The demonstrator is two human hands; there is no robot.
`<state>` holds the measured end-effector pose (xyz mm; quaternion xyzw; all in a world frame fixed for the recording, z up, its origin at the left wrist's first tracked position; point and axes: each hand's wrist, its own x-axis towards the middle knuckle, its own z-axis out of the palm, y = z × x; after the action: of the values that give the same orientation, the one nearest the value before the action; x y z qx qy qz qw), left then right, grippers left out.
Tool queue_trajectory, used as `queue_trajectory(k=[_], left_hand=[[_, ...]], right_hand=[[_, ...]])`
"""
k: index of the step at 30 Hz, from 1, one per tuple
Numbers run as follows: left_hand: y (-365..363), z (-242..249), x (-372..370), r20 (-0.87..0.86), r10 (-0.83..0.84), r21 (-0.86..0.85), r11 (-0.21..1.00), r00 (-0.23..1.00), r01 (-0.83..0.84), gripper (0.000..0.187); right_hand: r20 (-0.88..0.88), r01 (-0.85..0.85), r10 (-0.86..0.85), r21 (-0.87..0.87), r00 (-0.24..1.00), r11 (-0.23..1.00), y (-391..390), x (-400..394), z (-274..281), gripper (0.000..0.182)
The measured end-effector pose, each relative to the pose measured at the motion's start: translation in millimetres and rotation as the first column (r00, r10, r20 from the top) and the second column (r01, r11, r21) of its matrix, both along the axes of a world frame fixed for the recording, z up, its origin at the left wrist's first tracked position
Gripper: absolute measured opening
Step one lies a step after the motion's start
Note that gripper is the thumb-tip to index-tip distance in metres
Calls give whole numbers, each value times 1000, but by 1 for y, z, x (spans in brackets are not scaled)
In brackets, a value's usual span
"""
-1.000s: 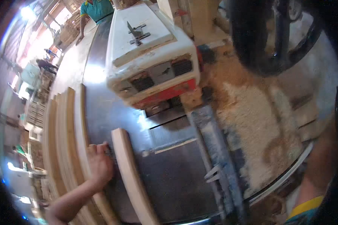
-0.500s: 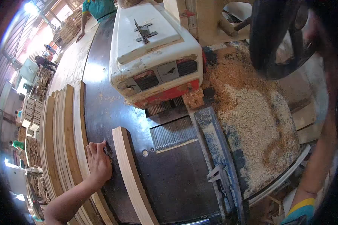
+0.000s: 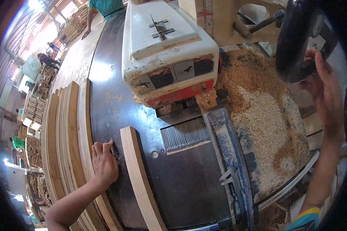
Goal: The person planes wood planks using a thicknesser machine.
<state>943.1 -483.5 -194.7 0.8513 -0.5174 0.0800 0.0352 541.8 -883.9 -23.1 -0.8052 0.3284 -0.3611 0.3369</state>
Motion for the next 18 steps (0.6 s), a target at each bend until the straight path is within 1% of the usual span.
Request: queue_trajectory(k=[2, 3, 4, 5, 6, 9, 10, 12, 13, 14, 15, 16, 17, 18], left_hand=[[0, 0, 0, -18, 13, -7, 1000, 1000, -13, 48], [-1, 1, -1, -20, 11, -10, 1000, 1000, -11, 48], [-1, 3, -3, -26, 2, -24, 1000, 1000, -3, 47], [-2, 4, -5, -32, -9, -37, 999, 999, 8, 47], [-2, 4, -4, -32, -14, -39, 999, 999, 13, 47], [1, 1, -1, -32, 16, -11, 1000, 999, -16, 48], [1, 1, -1, -14, 9, -7, 1000, 1000, -9, 48], [0, 0, -2, 3, 1, -5, 1000, 1000, -1, 49], [1, 0, -2, -4, 6, -9, 1000, 1000, -6, 49], [1, 0, -2, -12, 12, -11, 1000, 1000, -12, 49], [1, -1, -2, -12, 13, -11, 1000, 1000, -13, 49], [2, -2, -1, -16, 12, -14, 1000, 1000, -12, 49], [2, -3, 0, -20, 10, -17, 1000, 1000, -10, 50], [3, -3, 0, -20, 9, -14, 1000, 1000, -9, 50]], right_hand=[[-65, 38, -30, 129, 997, 991, -21, -14, 23, 59], [572, -579, 343, 299, 745, 759, -89, -46, 19, 52], [569, -576, 343, 299, 747, 761, -71, -40, 32, 52], [416, -302, 332, -138, 847, 943, -37, -28, 57, 50], [295, -10, 222, -582, 929, 813, -17, -25, 73, 50], [309, -42, 257, -562, 916, 826, -11, -38, 85, 45], [308, -41, 256, -564, 916, 825, -9, -38, 75, 45], [237, 83, 49, -514, 970, 854, -4, -31, 19, 43], [197, 148, -55, -491, 979, 858, -2, -27, -8, 45], [154, 213, -158, -471, 975, 856, -2, -24, -22, 47], [155, 212, -157, -470, 975, 857, 1, -19, -24, 47], [154, 45, -25, -128, 988, 991, 5, -12, -25, 49], [201, -143, 97, 228, 975, 963, 8, -8, -25, 51], [201, -142, 95, 231, 975, 962, 4, -11, -26, 51]])
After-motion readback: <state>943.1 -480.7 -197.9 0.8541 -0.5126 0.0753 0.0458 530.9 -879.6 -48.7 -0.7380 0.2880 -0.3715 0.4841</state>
